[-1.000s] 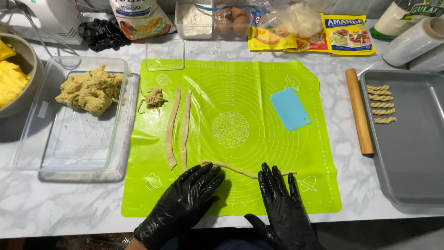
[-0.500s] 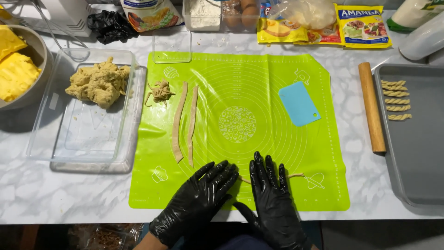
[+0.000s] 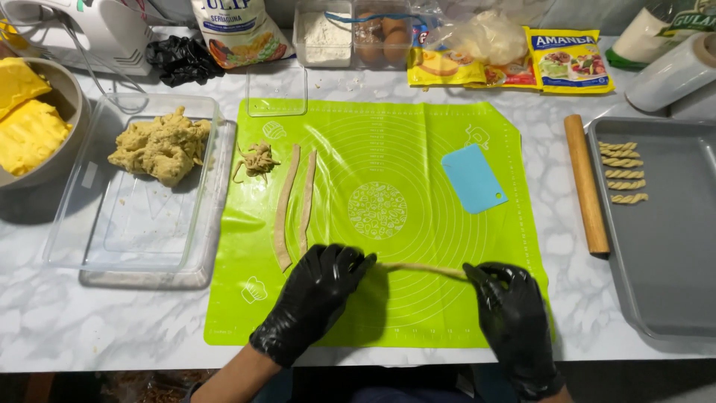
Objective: Cutting thin strips of dough and twisting them into spiral shapes before placing them on a baking sheet.
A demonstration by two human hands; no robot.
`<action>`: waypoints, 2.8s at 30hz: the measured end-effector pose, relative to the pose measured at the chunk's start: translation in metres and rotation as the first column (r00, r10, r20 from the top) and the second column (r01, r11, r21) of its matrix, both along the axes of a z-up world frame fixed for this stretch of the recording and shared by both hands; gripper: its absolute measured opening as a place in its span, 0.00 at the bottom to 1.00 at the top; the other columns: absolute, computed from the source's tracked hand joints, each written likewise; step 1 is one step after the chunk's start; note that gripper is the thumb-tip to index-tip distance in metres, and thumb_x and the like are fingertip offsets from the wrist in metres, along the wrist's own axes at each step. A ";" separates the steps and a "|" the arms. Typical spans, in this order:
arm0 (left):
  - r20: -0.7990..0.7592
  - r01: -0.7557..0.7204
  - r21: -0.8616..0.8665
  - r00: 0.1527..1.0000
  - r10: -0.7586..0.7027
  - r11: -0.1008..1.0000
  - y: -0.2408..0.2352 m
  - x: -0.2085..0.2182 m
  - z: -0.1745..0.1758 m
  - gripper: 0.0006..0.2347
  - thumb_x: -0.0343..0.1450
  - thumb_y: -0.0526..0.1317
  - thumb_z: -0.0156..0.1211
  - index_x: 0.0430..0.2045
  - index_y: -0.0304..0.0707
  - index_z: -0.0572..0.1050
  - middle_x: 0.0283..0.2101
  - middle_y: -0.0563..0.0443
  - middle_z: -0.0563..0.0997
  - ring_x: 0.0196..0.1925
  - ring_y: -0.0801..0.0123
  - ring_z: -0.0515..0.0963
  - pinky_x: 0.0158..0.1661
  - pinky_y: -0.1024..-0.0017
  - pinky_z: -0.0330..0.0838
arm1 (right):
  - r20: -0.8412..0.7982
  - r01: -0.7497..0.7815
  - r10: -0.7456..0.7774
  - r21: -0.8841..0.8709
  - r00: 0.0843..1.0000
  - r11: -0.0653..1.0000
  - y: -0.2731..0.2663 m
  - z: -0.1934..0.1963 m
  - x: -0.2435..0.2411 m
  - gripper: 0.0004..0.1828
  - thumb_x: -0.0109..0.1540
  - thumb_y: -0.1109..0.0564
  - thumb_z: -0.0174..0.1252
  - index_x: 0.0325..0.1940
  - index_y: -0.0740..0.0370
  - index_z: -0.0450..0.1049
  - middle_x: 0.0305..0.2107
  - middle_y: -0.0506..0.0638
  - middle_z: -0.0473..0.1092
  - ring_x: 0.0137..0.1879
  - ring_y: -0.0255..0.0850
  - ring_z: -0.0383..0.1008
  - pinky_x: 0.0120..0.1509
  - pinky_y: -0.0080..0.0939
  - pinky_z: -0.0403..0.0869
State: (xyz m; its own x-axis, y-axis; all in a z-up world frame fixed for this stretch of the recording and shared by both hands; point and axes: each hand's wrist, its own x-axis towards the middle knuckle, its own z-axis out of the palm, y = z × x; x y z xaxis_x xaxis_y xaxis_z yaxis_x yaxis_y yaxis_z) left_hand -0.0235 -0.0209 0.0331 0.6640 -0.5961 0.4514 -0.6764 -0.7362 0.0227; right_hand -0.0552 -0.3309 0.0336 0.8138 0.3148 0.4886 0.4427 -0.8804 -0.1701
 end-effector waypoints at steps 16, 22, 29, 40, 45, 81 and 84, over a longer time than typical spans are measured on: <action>-0.153 0.153 -0.076 0.975 -0.163 0.985 0.004 0.034 -0.018 0.22 0.76 0.35 0.45 0.68 0.34 0.63 0.70 0.39 0.68 0.72 0.47 0.66 0.67 0.53 0.60 | -0.110 0.176 -0.220 -0.311 0.969 0.934 0.029 -0.011 0.010 0.42 0.69 0.37 0.39 0.80 0.66 0.49 0.78 0.59 0.48 0.82 0.57 0.47 0.83 0.60 0.46; -0.078 0.147 -0.064 0.985 -0.152 0.987 0.017 0.016 -0.014 0.19 0.73 0.30 0.49 0.61 0.27 0.69 0.64 0.34 0.73 0.65 0.44 0.73 0.65 0.50 0.65 | -0.089 0.178 -0.237 -0.429 0.967 0.886 0.046 -0.013 -0.013 0.51 0.65 0.28 0.36 0.79 0.70 0.48 0.78 0.62 0.45 0.82 0.58 0.46 0.84 0.62 0.44; -0.064 0.141 -0.039 0.988 -0.143 0.989 0.025 0.007 -0.007 0.19 0.77 0.36 0.48 0.65 0.30 0.66 0.66 0.37 0.72 0.67 0.46 0.72 0.66 0.52 0.65 | -0.107 0.170 -0.229 -0.394 0.968 0.903 0.071 -0.007 -0.012 0.52 0.65 0.26 0.37 0.78 0.70 0.48 0.77 0.66 0.44 0.81 0.63 0.46 0.82 0.67 0.44; -0.217 0.120 -0.174 0.964 -0.157 0.977 0.027 -0.008 0.010 0.21 0.77 0.33 0.47 0.67 0.28 0.62 0.71 0.37 0.65 0.73 0.44 0.65 0.70 0.51 0.59 | -0.102 0.107 -0.166 -0.429 0.981 0.897 0.093 -0.013 -0.031 0.57 0.63 0.22 0.35 0.79 0.70 0.44 0.77 0.66 0.44 0.82 0.63 0.42 0.83 0.68 0.42; -0.242 0.120 -0.177 0.957 -0.161 0.977 0.026 -0.013 0.018 0.21 0.77 0.31 0.46 0.67 0.29 0.62 0.72 0.38 0.64 0.74 0.43 0.63 0.71 0.48 0.58 | -0.122 0.121 -0.184 -0.401 0.975 0.908 0.114 -0.005 -0.021 0.58 0.62 0.22 0.37 0.78 0.73 0.45 0.77 0.67 0.42 0.82 0.64 0.41 0.82 0.70 0.41; 0.029 0.216 -0.111 0.976 -0.214 0.970 0.007 0.067 0.010 0.12 0.70 0.28 0.52 0.46 0.35 0.74 0.39 0.42 0.75 0.34 0.51 0.74 0.32 0.54 0.68 | 0.048 0.157 -0.159 0.041 0.986 0.987 -0.011 -0.003 0.022 0.12 0.65 0.63 0.63 0.54 0.61 0.80 0.45 0.54 0.79 0.49 0.49 0.78 0.51 0.49 0.75; -0.029 0.109 -0.157 0.993 -0.115 0.982 -0.005 0.104 -0.015 0.05 0.77 0.35 0.52 0.32 0.37 0.74 0.31 0.41 0.76 0.29 0.47 0.75 0.28 0.51 0.66 | -0.145 0.226 -0.201 0.181 0.969 0.957 -0.013 -0.020 0.051 0.23 0.65 0.56 0.59 0.64 0.63 0.72 0.59 0.60 0.72 0.64 0.56 0.72 0.66 0.53 0.70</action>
